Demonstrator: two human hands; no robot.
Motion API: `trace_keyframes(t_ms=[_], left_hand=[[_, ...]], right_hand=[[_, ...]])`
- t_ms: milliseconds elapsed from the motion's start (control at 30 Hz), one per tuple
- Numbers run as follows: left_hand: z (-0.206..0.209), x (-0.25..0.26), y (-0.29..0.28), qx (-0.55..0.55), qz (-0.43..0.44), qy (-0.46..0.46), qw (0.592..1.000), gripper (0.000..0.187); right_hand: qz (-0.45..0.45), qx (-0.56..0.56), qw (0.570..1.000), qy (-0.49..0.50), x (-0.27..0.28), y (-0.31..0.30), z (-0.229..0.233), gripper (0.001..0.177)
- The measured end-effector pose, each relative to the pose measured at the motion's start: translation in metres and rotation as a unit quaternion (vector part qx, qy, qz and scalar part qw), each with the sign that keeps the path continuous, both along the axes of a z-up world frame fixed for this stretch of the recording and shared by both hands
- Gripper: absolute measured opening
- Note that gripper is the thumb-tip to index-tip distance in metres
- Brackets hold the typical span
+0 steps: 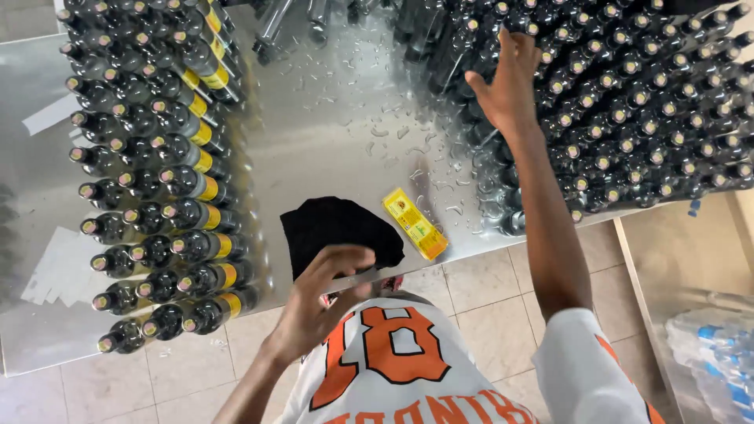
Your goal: The person repeatedly picks up clear plastic bottles, wipes them with a black cloth, applies yellow labels, and places them on a stainless steel table. The process is repeated for multiple bottles throughout the clip.
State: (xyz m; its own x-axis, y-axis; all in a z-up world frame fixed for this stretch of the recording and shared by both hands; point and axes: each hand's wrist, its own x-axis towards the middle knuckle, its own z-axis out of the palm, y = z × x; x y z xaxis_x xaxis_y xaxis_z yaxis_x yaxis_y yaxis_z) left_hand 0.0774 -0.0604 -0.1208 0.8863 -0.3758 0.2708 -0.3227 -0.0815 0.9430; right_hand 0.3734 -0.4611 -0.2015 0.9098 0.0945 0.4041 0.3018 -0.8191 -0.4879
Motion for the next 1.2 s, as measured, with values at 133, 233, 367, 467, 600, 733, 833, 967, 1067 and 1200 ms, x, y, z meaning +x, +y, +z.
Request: trace_keyframes(t_ms=[133, 233, 367, 467, 600, 733, 833, 967, 1067, 1200], left_hand=[[-0.216, -0.002, -0.01, 0.234, 0.11, 0.135, 0.957, 0.044], [-0.285, -0.025, -0.002, 0.307, 0.132, 0.168, 0.927, 0.054], [-0.315, -0.061, 0.011, 0.324, 0.147, 0.128, 0.926, 0.058], [-0.323, -0.065, 0.015, 0.355, 0.149, 0.047, 0.922, 0.053], [-0.292, -0.056, 0.023, 0.312, 0.171, 0.119, 0.927, 0.044], [-0.268, -0.04, 0.035, 0.249, 0.261, 0.255, 0.897, 0.038], [-0.235, -0.032, 0.04, 0.18, 0.302, 0.299, 0.887, 0.034], [-0.241, -0.029, 0.048, 0.206, 0.304, 0.245, 0.897, 0.028], [-0.224, -0.026, 0.05, 0.164, 0.307, 0.231, 0.909, 0.025], [-0.23, -0.026, 0.058, 0.143, 0.298, 0.226, 0.916, 0.027]], right_hand=[[-0.118, -0.067, 0.985, 0.108, 0.108, -0.004, -0.117, 0.102], [-0.133, -0.142, 0.973, 0.124, 0.136, 0.007, -0.131, 0.103], [-0.119, -0.138, 0.983, -0.024, 0.124, 0.022, -0.15, 0.098], [-0.078, -0.111, 0.986, -0.097, 0.11, 0.036, -0.149, 0.101], [-0.014, 0.059, 0.991, -0.118, 0.05, 0.07, -0.104, 0.085], [0.091, 0.346, 0.927, -0.113, -0.026, 0.105, -0.055, 0.083], [0.006, 0.432, 0.902, 0.02, -0.059, 0.122, -0.062, 0.08], [-0.015, 0.438, 0.88, 0.182, -0.099, 0.193, -0.062, 0.063], [-0.028, 0.46, 0.838, 0.293, -0.118, 0.224, -0.102, 0.049], [-0.006, 0.338, 0.83, 0.445, -0.135, 0.251, -0.138, 0.063]])
